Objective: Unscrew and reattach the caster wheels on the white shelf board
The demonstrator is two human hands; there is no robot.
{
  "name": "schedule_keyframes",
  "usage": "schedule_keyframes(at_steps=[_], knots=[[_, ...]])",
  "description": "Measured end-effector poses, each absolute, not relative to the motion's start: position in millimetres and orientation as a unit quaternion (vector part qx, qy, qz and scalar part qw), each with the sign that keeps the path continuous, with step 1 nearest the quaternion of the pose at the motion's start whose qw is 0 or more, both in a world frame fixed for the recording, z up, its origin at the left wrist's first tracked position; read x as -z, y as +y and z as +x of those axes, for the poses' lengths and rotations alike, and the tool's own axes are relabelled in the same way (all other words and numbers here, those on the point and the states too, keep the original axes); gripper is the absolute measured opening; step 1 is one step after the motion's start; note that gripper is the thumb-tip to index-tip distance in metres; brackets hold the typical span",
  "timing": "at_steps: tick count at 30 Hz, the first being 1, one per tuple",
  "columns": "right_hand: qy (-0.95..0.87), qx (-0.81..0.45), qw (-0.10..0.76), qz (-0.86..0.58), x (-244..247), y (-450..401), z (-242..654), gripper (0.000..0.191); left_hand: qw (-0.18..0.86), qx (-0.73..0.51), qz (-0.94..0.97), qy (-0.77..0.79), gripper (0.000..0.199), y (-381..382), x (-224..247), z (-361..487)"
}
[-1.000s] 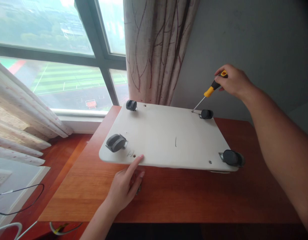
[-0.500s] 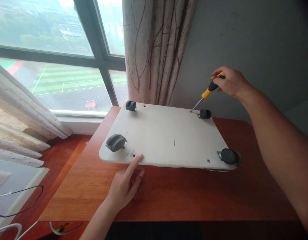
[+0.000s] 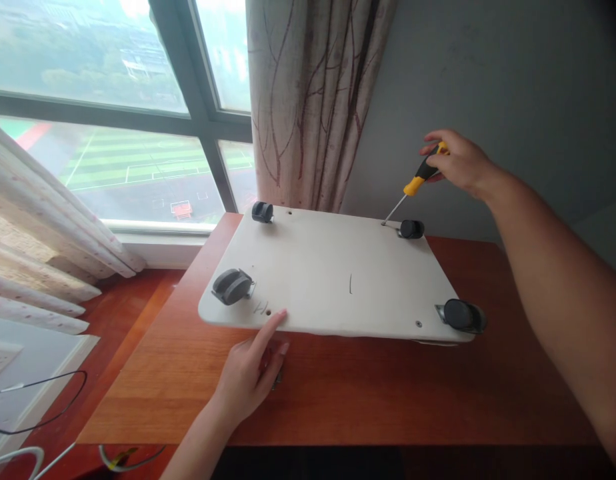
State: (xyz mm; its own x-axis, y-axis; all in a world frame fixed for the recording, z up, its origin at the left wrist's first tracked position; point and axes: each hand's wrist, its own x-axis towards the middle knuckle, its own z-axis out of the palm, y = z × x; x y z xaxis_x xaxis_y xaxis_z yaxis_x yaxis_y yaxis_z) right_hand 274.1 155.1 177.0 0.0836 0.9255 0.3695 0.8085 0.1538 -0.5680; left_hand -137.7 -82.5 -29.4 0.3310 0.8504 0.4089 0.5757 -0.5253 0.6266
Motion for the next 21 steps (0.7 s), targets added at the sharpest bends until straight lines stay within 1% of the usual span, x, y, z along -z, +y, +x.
schedule_keyframes(at_steps=[1,2,5,7,9,11,13,15,16,19,21], knots=[[-0.675,-0.071,0.353,-0.644,-176,154,273,0.051,0.189,-0.365,0.795,0.447,0.05,-82,30,-138],[-0.675,-0.033,0.343,-0.652,-176,153,271,0.052,0.188,-0.365,0.795,0.447,0.051,-82,30,-138],[-0.651,0.131,0.284,-0.691,-177,148,266,0.06,0.185,-0.363,0.795,0.449,0.051,-82,30,-138],[-0.636,0.165,0.253,-0.71,-179,148,265,0.059,0.186,-0.363,0.794,0.45,0.05,-82,30,-138],[-0.64,0.108,0.265,-0.714,-181,153,266,0.048,0.189,-0.364,0.794,0.449,0.05,-82,30,-138],[-0.66,0.007,0.311,-0.684,-180,161,269,0.041,0.189,-0.364,0.793,0.451,0.049,-82,30,-138],[-0.679,-0.08,0.356,-0.637,-178,166,270,0.046,0.187,-0.364,0.793,0.452,0.049,-82,31,-138],[-0.688,-0.087,0.371,-0.617,-174,167,267,0.048,0.187,-0.363,0.793,0.453,0.05,-82,32,-139],[-0.689,-0.055,0.367,-0.622,-173,165,264,0.047,0.187,-0.362,0.793,0.453,0.05,-82,32,-139],[-0.672,0.103,0.322,-0.659,-171,159,254,0.04,0.19,-0.362,0.793,0.452,0.051,-82,33,-139],[-0.648,0.161,0.298,-0.683,-171,157,251,0.038,0.191,-0.363,0.793,0.45,0.052,-82,33,-139]])
